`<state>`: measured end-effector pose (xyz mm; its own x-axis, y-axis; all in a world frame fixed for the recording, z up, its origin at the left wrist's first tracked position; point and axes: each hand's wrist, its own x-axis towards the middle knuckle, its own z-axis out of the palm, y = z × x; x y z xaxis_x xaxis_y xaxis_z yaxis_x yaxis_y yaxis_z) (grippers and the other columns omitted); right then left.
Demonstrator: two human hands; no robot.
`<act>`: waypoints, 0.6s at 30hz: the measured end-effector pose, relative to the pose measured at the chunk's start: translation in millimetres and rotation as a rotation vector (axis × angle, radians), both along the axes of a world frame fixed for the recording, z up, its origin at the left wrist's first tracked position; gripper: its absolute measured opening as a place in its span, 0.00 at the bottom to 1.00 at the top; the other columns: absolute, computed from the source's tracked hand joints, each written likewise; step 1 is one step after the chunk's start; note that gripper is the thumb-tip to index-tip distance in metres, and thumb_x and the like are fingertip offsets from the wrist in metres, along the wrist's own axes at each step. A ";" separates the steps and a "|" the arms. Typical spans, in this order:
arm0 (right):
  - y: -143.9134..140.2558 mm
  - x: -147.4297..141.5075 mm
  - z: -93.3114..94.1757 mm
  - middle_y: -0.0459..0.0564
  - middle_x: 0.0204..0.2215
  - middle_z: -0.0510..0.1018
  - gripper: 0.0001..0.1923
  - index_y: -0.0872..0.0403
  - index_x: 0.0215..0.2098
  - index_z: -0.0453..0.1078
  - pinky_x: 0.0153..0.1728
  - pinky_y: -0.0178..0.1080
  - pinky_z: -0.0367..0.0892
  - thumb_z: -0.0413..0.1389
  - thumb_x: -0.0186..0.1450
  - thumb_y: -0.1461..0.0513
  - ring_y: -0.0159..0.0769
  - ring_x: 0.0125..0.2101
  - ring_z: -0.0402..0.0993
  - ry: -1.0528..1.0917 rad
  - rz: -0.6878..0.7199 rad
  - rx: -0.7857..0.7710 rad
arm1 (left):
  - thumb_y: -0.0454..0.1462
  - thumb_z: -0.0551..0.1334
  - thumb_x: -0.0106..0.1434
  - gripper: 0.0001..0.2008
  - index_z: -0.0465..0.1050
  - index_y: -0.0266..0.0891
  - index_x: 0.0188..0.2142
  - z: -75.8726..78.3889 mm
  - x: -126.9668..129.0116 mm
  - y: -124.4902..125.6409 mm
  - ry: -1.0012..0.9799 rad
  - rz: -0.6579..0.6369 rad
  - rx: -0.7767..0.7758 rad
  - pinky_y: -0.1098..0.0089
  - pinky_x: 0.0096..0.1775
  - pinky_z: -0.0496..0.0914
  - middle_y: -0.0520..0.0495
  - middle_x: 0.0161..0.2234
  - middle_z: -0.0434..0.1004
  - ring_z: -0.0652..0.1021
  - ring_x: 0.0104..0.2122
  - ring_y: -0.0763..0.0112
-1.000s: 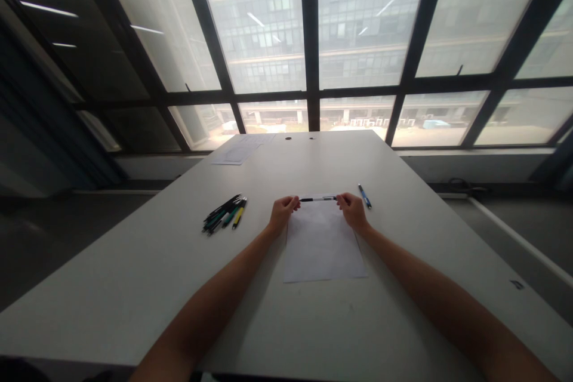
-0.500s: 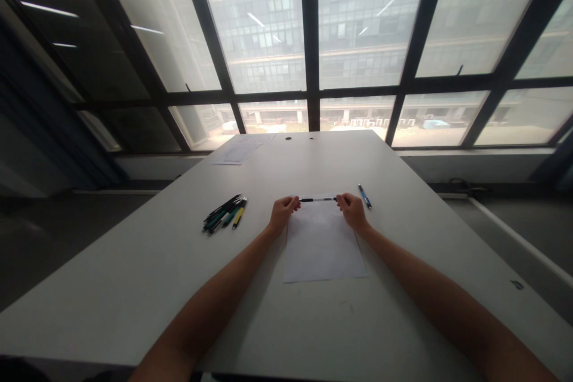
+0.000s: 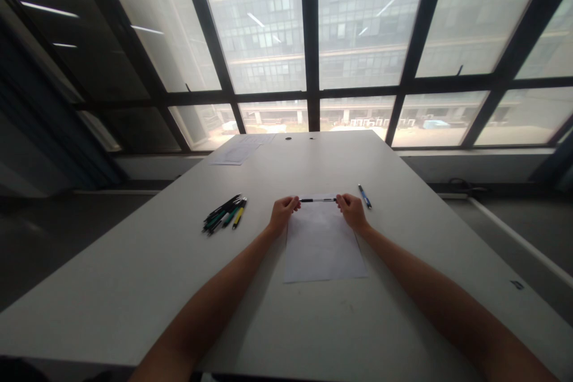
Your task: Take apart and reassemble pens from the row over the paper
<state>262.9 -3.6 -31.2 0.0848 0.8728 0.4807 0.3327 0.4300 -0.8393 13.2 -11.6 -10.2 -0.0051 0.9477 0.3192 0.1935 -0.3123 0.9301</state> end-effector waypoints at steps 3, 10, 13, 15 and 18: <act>0.9 0.3 -1.3 0.47 0.17 0.72 0.25 0.56 0.23 0.69 0.23 0.34 0.59 0.50 0.66 0.46 0.32 0.20 0.66 -0.007 -0.002 0.002 | 0.51 0.61 0.60 0.22 0.76 0.34 0.24 0.1 0.4 0.0 0.000 0.003 -0.001 0.71 0.27 0.62 0.46 0.23 0.76 0.71 0.23 0.73; -0.4 -0.6 1.0 0.46 0.16 0.70 0.25 0.56 0.20 0.68 0.23 0.34 0.57 0.50 0.66 0.48 0.32 0.20 0.65 -0.037 -0.021 0.013 | 0.52 0.61 0.60 0.22 0.75 0.35 0.23 -0.6 0.2 1.9 -0.007 -0.012 0.005 0.71 0.27 0.62 0.46 0.23 0.76 0.70 0.23 0.73; -1.6 -1.2 2.6 0.45 0.16 0.69 0.24 0.55 0.20 0.67 0.23 0.34 0.56 0.50 0.66 0.49 0.31 0.19 0.64 -0.039 -0.021 0.008 | 0.52 0.61 0.60 0.22 0.76 0.35 0.23 -0.2 0.0 1.3 -0.004 -0.010 0.004 0.71 0.27 0.62 0.46 0.23 0.76 0.70 0.23 0.73; -2.1 -1.5 3.3 0.45 0.15 0.69 0.24 0.55 0.20 0.67 0.23 0.34 0.56 0.50 0.66 0.49 0.31 0.19 0.64 -0.042 -0.017 0.003 | 0.52 0.61 0.61 0.22 0.76 0.35 0.24 0.4 0.3 0.4 -0.006 -0.009 0.004 0.71 0.28 0.62 0.46 0.23 0.76 0.71 0.23 0.73; -2.6 -1.6 3.9 0.45 0.15 0.68 0.24 0.55 0.19 0.66 0.22 0.34 0.55 0.49 0.66 0.50 0.31 0.18 0.63 -0.041 -0.013 -0.006 | 0.52 0.61 0.60 0.22 0.76 0.35 0.23 1.4 0.9 -0.8 -0.002 -0.008 0.004 0.71 0.27 0.62 0.46 0.23 0.76 0.71 0.23 0.73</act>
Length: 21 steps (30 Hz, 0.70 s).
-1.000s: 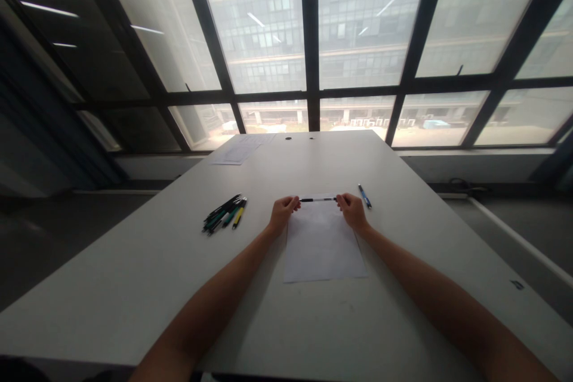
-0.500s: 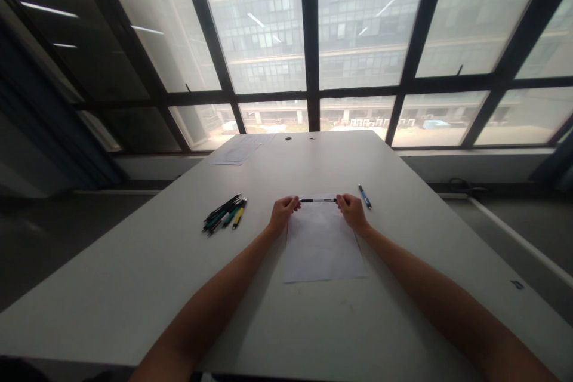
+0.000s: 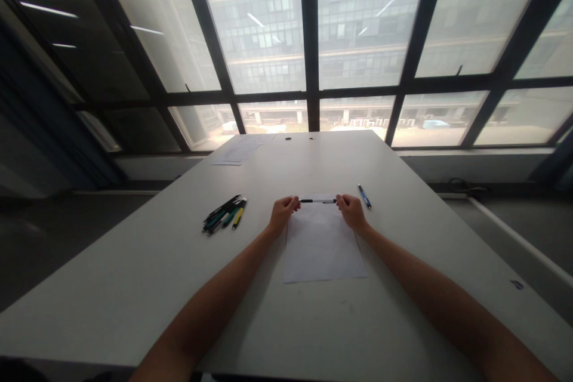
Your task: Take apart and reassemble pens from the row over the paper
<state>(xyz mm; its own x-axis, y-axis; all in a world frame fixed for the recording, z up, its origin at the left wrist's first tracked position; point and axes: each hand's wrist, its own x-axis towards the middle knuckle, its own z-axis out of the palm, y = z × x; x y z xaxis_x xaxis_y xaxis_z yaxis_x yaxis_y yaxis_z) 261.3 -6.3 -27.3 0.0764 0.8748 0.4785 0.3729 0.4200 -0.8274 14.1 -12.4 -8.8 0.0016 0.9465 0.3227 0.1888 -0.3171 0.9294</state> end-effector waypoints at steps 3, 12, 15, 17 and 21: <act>-0.5 0.4 0.7 0.45 0.15 0.68 0.24 0.55 0.19 0.65 0.22 0.34 0.55 0.49 0.66 0.50 0.31 0.18 0.63 -0.001 0.001 0.003 | 0.51 0.61 0.61 0.22 0.75 0.35 0.23 0.6 0.3 -0.7 0.007 0.003 0.003 0.71 0.27 0.62 0.46 0.23 0.76 0.71 0.23 0.73; -1.8 -0.2 3.0 0.45 0.14 0.67 0.25 0.54 0.17 0.63 0.22 0.34 0.55 0.48 0.67 0.48 0.31 0.17 0.62 -0.008 -0.005 0.003 | 0.53 0.60 0.61 0.24 0.76 0.35 0.24 -0.5 -0.4 0.4 0.031 0.001 0.006 0.71 0.28 0.63 0.45 0.23 0.76 0.71 0.23 0.72; -0.3 -0.2 1.2 0.45 0.14 0.67 0.26 0.53 0.17 0.63 0.22 0.35 0.55 0.47 0.67 0.48 0.32 0.18 0.62 -0.031 -0.015 0.011 | 0.53 0.60 0.60 0.24 0.76 0.35 0.23 -0.8 0.0 0.9 0.030 -0.006 0.004 0.71 0.28 0.63 0.45 0.23 0.77 0.71 0.23 0.72; -0.2 -0.4 -0.1 0.45 0.14 0.67 0.26 0.53 0.18 0.63 0.23 0.35 0.54 0.46 0.68 0.49 0.32 0.18 0.63 -0.065 -0.025 0.027 | 0.53 0.60 0.60 0.23 0.76 0.35 0.23 -0.9 0.3 1.2 0.032 -0.009 0.004 0.71 0.27 0.63 0.45 0.23 0.77 0.71 0.23 0.72; -4.5 -2.1 0.8 0.45 0.15 0.68 0.24 0.53 0.20 0.65 0.24 0.35 0.52 0.46 0.69 0.51 0.32 0.19 0.62 -0.192 -0.102 0.068 | 0.53 0.60 0.60 0.24 0.76 0.34 0.24 -0.9 0.5 1.1 0.045 -0.001 0.005 0.71 0.27 0.63 0.45 0.23 0.76 0.71 0.23 0.72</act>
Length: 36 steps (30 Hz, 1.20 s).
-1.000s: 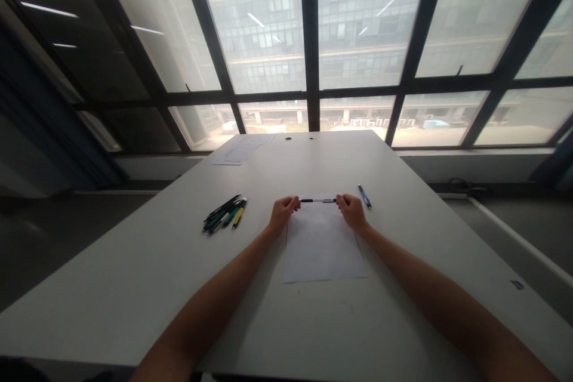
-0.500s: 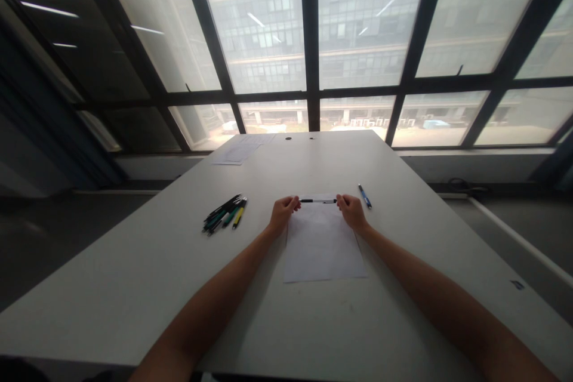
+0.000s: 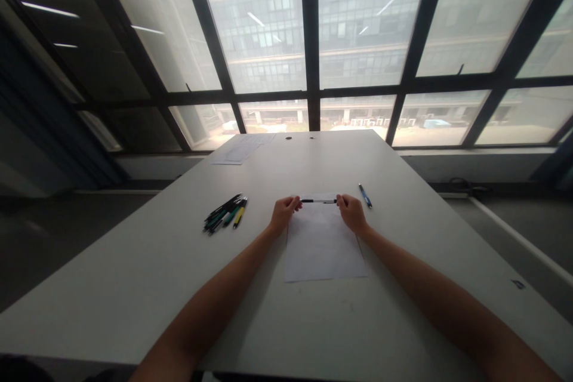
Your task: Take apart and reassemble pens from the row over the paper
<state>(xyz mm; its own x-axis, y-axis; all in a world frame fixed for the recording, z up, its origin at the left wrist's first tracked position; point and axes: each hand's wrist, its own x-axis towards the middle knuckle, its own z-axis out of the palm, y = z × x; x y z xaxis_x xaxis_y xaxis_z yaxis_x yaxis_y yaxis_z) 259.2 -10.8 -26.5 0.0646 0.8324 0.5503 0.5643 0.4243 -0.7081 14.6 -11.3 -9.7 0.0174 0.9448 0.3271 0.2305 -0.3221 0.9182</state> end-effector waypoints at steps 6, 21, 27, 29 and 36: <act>-5.8 -2.8 5.0 0.45 0.16 0.70 0.20 0.52 0.21 0.65 0.25 0.35 0.56 0.47 0.69 0.54 0.32 0.19 0.64 0.023 -0.012 -0.009 | 0.52 0.61 0.60 0.22 0.77 0.34 0.26 -0.4 -0.9 0.3 0.043 0.013 0.019 0.71 0.28 0.63 0.46 0.24 0.76 0.72 0.24 0.72; -7.5 -7.4 7.5 0.50 0.30 0.79 0.16 0.55 0.34 0.76 0.31 0.35 0.64 0.54 0.65 0.52 0.35 0.28 0.70 0.095 0.288 -0.009 | 0.47 0.69 0.52 0.19 0.77 0.36 0.38 -5.1 0.6 1.8 -0.073 -0.023 0.019 0.68 0.33 0.71 0.44 0.31 0.81 0.78 0.30 0.67; -2.8 -3.7 6.1 0.48 0.23 0.75 0.18 0.55 0.32 0.76 0.28 0.35 0.61 0.52 0.66 0.51 0.34 0.24 0.66 0.101 0.274 -0.021 | 0.44 0.67 0.56 0.13 0.78 0.37 0.35 -6.3 0.7 0.5 0.068 -0.003 0.073 0.69 0.34 0.70 0.48 0.27 0.79 0.77 0.28 0.68; -1.3 -3.1 5.2 0.49 0.25 0.77 0.17 0.56 0.34 0.76 0.27 0.35 0.62 0.54 0.64 0.51 0.34 0.25 0.67 0.141 0.284 -0.026 | 0.44 0.66 0.57 0.12 0.78 0.38 0.34 -5.0 1.5 -1.0 0.142 0.014 0.112 0.69 0.34 0.69 0.48 0.29 0.79 0.76 0.28 0.69; 2.6 0.2 -0.4 0.48 0.20 0.74 0.20 0.57 0.31 0.77 0.23 0.34 0.61 0.54 0.63 0.49 0.33 0.22 0.67 0.217 0.271 -0.090 | 0.42 0.61 0.63 0.09 0.76 0.39 0.32 -1.3 7.3 -7.2 0.310 -0.011 0.231 0.70 0.35 0.67 0.48 0.30 0.77 0.73 0.29 0.70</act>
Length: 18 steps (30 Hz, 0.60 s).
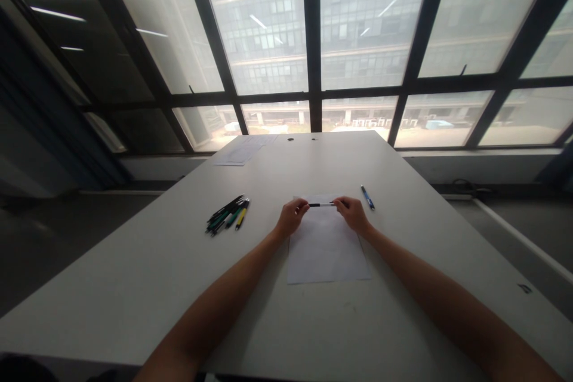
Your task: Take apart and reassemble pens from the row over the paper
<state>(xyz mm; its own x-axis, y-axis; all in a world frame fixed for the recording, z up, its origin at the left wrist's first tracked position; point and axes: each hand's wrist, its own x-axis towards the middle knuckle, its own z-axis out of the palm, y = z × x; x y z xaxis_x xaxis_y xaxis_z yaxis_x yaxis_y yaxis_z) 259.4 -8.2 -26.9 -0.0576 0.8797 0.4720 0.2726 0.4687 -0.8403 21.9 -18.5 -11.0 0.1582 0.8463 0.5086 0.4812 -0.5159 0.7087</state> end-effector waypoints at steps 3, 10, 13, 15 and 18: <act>0.1 0.3 -0.8 0.49 0.21 0.76 0.19 0.57 0.31 0.77 0.23 0.34 0.61 0.56 0.62 0.49 0.34 0.22 0.69 0.014 -0.004 -0.007 | 0.41 0.59 0.65 0.11 0.75 0.39 0.30 2.0 -1.1 -2.2 0.090 -0.025 0.064 0.70 0.35 0.64 0.48 0.28 0.74 0.70 0.28 0.70; -1.2 -1.9 -0.4 0.49 0.21 0.76 0.18 0.57 0.33 0.78 0.22 0.34 0.63 0.57 0.61 0.50 0.34 0.21 0.69 0.039 0.038 -0.034 | 0.43 0.54 0.68 0.19 0.72 0.39 0.24 1.1 -6.8 -0.9 0.139 -0.060 0.057 0.71 0.33 0.62 0.50 0.23 0.70 0.69 0.25 0.71; 0.2 -1.7 -1.7 0.49 0.21 0.76 0.18 0.57 0.33 0.78 0.21 0.34 0.62 0.57 0.61 0.50 0.33 0.20 0.68 0.075 0.020 -0.037 | 0.45 0.54 0.68 0.17 0.75 0.39 0.30 0.1 -6.4 0.0 0.094 -0.052 0.008 0.71 0.33 0.63 0.51 0.24 0.72 0.71 0.26 0.71; 1.8 -1.0 -3.1 0.48 0.20 0.75 0.18 0.57 0.33 0.78 0.21 0.34 0.62 0.58 0.61 0.50 0.33 0.20 0.68 0.085 0.000 -0.030 | 0.45 0.59 0.65 0.12 0.76 0.41 0.39 0.1 -5.9 0.4 0.035 -0.043 -0.011 0.72 0.33 0.65 0.52 0.27 0.75 0.73 0.28 0.71; 3.9 0.2 -5.4 0.48 0.20 0.75 0.20 0.58 0.33 0.78 0.21 0.33 0.62 0.57 0.61 0.49 0.32 0.20 0.68 0.084 -0.020 -0.023 | 0.42 0.65 0.60 0.17 0.72 0.42 0.48 0.3 -5.7 0.8 -0.022 -0.044 0.004 0.72 0.33 0.67 0.51 0.33 0.78 0.76 0.31 0.71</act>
<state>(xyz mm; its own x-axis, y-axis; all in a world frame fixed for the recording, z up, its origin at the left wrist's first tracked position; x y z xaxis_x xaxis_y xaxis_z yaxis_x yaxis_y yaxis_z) 259.6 -4.3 -32.3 -0.0010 0.8911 0.4538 0.2093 0.4439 -0.8713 16.2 -17.7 -10.8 0.1835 0.8368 0.5158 0.4421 -0.5389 0.7170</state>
